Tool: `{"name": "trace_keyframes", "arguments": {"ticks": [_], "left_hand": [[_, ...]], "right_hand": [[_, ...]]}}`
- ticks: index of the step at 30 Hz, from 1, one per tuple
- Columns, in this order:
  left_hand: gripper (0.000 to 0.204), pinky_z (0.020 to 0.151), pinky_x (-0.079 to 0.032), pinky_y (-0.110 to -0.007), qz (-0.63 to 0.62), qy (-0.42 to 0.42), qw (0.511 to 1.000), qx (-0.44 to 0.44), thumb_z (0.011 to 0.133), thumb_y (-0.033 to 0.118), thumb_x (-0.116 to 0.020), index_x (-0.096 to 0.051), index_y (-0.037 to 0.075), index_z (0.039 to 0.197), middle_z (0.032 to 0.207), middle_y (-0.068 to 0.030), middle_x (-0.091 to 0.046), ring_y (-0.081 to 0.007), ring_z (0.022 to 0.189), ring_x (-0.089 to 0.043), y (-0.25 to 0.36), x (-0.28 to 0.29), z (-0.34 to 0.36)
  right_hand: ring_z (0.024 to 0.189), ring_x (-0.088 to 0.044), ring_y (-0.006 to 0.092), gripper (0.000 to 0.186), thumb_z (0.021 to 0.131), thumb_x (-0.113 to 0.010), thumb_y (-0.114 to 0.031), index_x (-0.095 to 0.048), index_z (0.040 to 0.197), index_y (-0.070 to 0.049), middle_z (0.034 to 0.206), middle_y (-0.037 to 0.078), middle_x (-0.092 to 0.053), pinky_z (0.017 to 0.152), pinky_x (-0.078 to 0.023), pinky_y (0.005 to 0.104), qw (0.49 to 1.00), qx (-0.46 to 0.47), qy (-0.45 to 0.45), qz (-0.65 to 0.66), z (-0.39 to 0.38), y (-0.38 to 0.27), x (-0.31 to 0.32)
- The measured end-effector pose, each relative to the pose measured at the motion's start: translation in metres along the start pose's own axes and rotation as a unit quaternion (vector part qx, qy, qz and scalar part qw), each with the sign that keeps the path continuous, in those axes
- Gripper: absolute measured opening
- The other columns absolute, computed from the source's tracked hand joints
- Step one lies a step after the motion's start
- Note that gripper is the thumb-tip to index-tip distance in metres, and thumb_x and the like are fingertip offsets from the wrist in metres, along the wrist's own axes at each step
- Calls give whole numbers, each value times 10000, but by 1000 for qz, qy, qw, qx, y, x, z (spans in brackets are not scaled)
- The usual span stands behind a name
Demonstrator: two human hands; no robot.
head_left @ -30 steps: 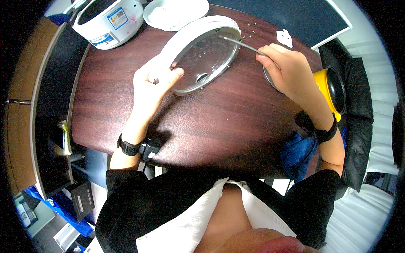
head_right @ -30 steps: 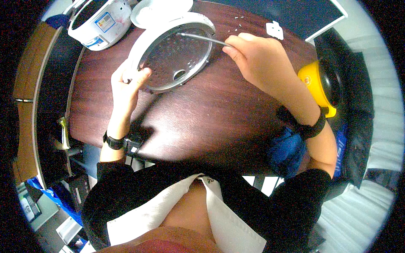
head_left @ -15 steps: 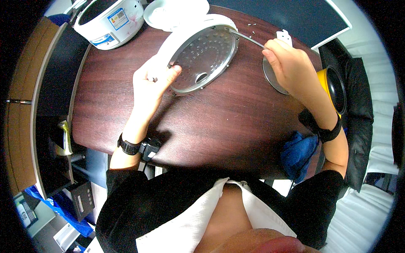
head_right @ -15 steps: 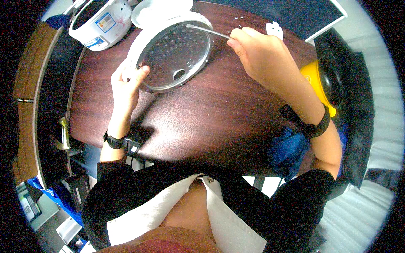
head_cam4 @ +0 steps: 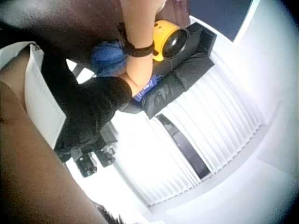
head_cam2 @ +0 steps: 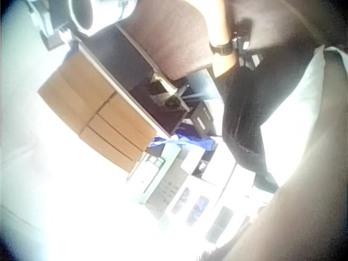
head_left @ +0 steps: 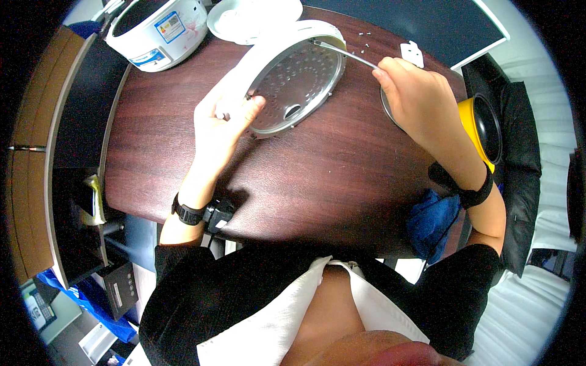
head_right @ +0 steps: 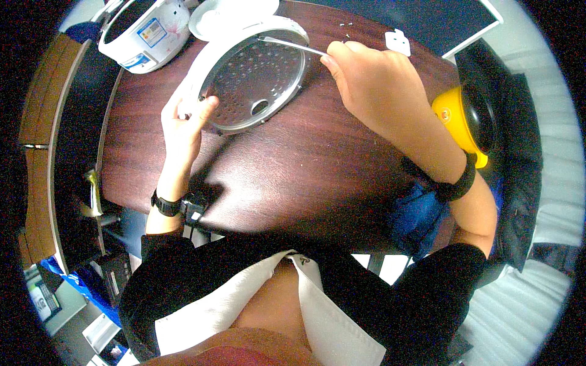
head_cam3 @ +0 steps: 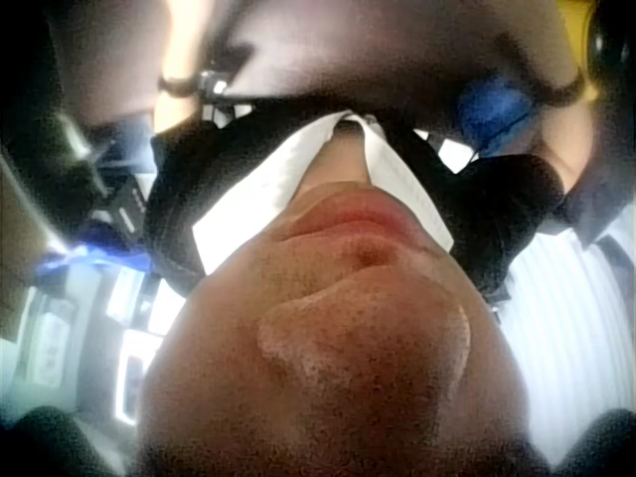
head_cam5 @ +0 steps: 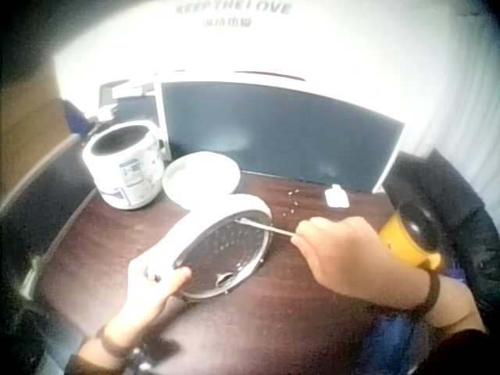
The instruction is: The person uses a screwdriver to remove screws from a white circular appliance part, likely a steamer tray or lid, and then uses the screwdriver to pry and separate a clear plastic insert from the white frame.
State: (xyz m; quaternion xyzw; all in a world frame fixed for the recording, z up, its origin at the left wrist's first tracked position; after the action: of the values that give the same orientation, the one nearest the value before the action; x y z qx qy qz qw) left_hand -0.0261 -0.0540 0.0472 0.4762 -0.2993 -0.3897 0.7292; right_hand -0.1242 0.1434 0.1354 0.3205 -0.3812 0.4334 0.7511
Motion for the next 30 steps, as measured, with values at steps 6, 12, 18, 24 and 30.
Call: {"name": "trace_keyframes", "arguments": {"ticks": [6,12,18,24,30], "left_hand": [[456,734,-427,-223,18,-24,1000,-2,748,117,-711,-545,12,1160,901,-2,-593,-73,808,-522,1,-1,0],[507,719,-433,-226,76,-73,994,-6,735,114,-711,-517,14,1192,909,-3,-586,-69,798,-517,2,-4,-2],[586,723,-447,-233,33,-100,994,0,747,82,-675,-435,32,1279,1059,-48,-562,-75,802,-515,-2,-10,-9],[598,734,-448,-236,0,-112,993,28,752,85,-664,-416,18,1293,1090,-57,-556,-92,860,-518,-3,-15,-13],[532,674,-437,-208,25,-110,994,16,758,83,-663,-451,0,1239,956,-26,-577,-58,774,-504,-5,-16,-12]], "right_hand": [[541,-564,290,196,870,-504,-226,-496,728,-92,614,88,-530,473,-460,368,1000,3,1,-6,1,-3,1],[537,-566,277,191,864,-509,-232,-495,730,-97,615,77,-530,477,-458,357,999,4,-10,-43,-3,-8,9],[533,-573,240,193,861,-507,-259,-503,732,-115,609,53,-530,488,-454,342,991,32,3,-129,1,-12,14],[548,-578,254,217,858,-514,-265,-524,702,-115,595,64,-547,513,-461,359,996,33,19,-80,1,-6,9],[601,-574,342,305,876,-489,-254,-546,670,-37,636,137,-587,571,-467,373,983,-22,-43,175,-1,14,-19]]}}
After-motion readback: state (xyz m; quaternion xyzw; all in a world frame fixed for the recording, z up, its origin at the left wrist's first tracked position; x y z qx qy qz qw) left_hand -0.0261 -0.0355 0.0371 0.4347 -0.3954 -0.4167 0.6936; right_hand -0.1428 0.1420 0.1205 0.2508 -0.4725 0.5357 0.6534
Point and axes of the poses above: each hand's wrist, its own z-axis towards the middle knuckle, its own x-axis out of the back of the hand, y = z × x, the point moved 9 cm from there along z, towards the middle knuckle
